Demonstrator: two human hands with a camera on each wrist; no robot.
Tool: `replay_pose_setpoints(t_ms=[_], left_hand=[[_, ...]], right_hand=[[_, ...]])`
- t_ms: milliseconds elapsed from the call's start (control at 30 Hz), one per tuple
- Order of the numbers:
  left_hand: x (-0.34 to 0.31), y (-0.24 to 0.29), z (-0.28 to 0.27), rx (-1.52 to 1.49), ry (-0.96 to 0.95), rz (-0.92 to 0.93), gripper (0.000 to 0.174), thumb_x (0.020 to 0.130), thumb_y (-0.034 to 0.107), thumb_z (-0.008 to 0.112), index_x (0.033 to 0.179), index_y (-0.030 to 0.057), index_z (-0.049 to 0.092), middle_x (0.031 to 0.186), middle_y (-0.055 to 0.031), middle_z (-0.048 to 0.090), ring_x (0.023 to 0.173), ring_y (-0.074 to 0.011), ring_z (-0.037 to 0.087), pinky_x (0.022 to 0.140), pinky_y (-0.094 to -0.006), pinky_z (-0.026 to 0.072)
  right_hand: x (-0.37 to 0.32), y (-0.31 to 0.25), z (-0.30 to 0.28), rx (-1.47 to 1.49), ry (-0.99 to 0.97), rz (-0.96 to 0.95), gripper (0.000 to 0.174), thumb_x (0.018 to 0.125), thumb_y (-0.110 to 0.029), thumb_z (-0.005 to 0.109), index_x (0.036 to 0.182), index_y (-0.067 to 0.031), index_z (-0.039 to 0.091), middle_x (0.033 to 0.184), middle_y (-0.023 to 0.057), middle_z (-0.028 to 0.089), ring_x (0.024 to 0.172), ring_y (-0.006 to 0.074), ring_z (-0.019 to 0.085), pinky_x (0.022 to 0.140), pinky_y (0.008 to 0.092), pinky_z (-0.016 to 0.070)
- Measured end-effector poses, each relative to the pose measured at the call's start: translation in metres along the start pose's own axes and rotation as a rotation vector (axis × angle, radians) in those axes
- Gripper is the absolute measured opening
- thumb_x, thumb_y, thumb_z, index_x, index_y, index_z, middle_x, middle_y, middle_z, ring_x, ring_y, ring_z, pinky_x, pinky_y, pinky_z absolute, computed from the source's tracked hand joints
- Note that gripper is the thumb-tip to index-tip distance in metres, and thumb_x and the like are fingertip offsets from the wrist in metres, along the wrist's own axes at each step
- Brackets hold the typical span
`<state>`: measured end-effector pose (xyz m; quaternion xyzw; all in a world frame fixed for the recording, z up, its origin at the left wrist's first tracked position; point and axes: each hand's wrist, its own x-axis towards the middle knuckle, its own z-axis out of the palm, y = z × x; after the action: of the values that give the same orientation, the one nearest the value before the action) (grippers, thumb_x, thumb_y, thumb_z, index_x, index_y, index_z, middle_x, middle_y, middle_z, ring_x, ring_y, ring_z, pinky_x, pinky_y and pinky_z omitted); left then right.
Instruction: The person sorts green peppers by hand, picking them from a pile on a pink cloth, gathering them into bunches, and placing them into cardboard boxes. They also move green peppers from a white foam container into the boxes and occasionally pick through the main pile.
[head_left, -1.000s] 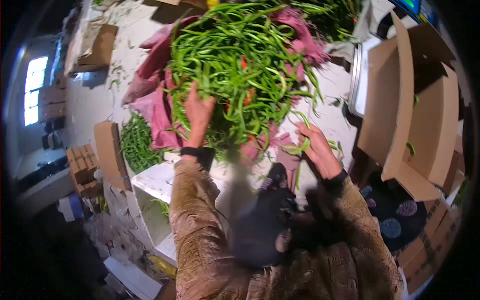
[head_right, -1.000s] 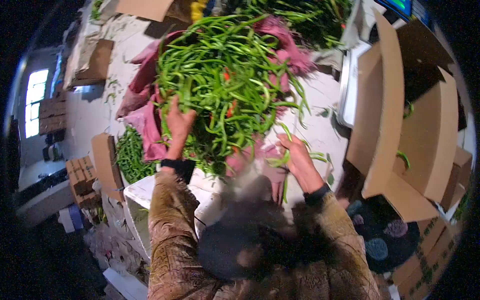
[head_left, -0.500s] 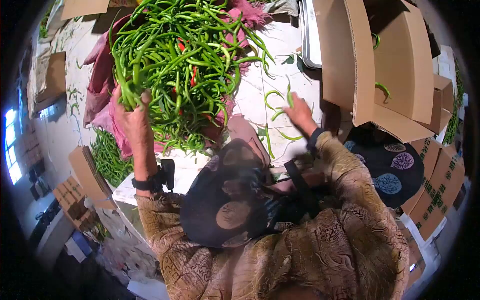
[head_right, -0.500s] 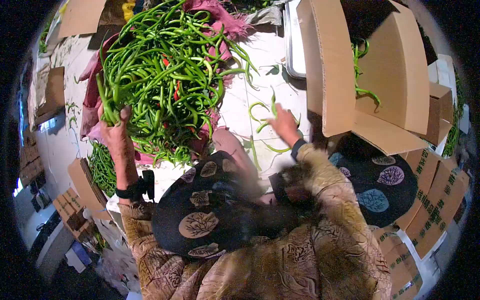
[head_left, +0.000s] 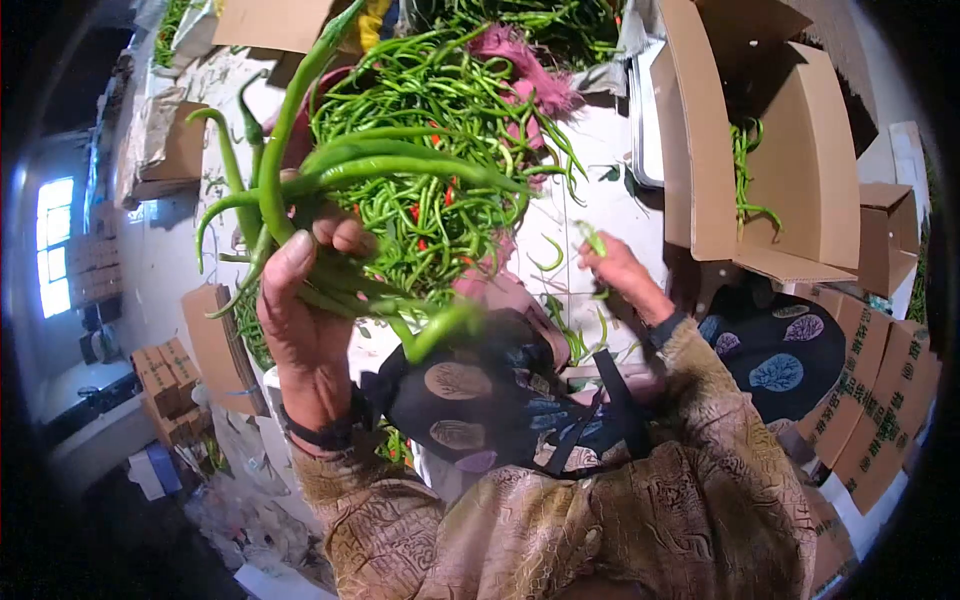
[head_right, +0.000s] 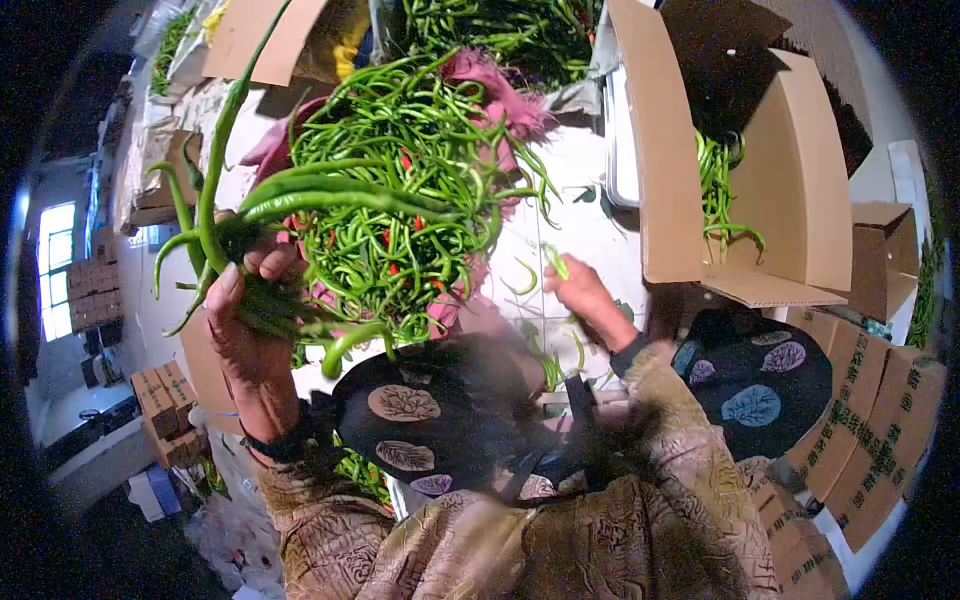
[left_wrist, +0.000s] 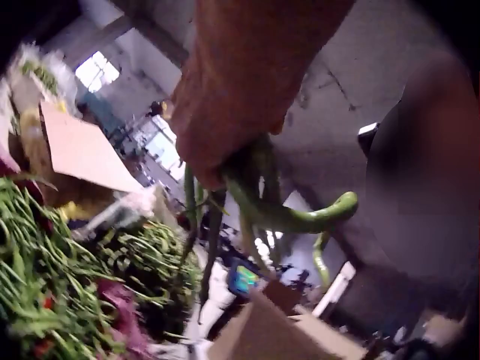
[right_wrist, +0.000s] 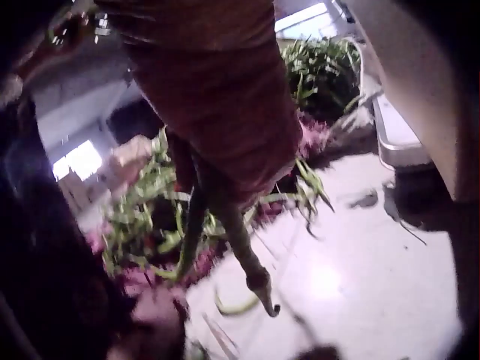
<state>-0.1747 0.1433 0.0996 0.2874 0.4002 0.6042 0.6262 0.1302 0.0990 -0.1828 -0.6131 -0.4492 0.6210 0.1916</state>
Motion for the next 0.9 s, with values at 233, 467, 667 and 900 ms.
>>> replay_pose_setpoints(t_ms=[233,467,667,900], left_hand=[[-0.046,-0.007,0.029,-0.358,0.053,-0.093,0.047,0.082,0.013,0.061,0.126,0.0107,0.045,0.087,-0.0033,0.048,0.084,-0.0166,0.046,0.082,-0.0352,0.0402],[-0.064,-0.034,0.015,-0.646,0.112,0.024,0.033,0.081,0.007,0.061,0.110,0.0052,0.045,0.087,-0.0037,0.041,0.085,-0.0172,0.041,0.080,-0.0334,0.0347],[-0.072,-0.056,0.018,-0.683,0.080,-0.005,0.032,0.080,0.007,0.060,0.108,0.0044,0.044,0.086,-0.0029,0.039,0.083,-0.0164,0.040,0.079,-0.0340,0.0341],[-0.080,-0.066,0.020,-0.680,0.039,-0.033,0.050,0.079,0.011,0.061,0.126,0.0122,0.045,0.085,0.0007,0.038,0.081,-0.0138,0.036,0.077,-0.0313,0.0333]], right_hand=[[-0.078,-0.141,-0.028,1.347,-0.449,-0.145,0.029,0.091,-0.010,0.051,0.118,0.0018,0.049,0.099,0.0125,0.059,0.071,0.0113,0.054,0.063,0.0267,0.0441],[-0.125,-0.149,-0.049,1.406,-0.549,-0.247,0.041,0.085,-0.006,0.052,0.125,0.0006,0.045,0.105,0.0145,0.059,0.083,0.0169,0.059,0.077,0.0314,0.0483],[-0.137,-0.142,-0.065,1.408,-0.592,-0.308,0.047,0.077,-0.002,0.053,0.123,0.0003,0.047,0.108,0.0159,0.059,0.087,0.0193,0.059,0.079,0.0325,0.0489],[-0.154,-0.149,-0.072,1.302,-0.550,-0.350,0.047,0.079,-0.001,0.053,0.125,-0.0005,0.045,0.110,0.0166,0.058,0.094,0.0213,0.059,0.086,0.0367,0.0482]])
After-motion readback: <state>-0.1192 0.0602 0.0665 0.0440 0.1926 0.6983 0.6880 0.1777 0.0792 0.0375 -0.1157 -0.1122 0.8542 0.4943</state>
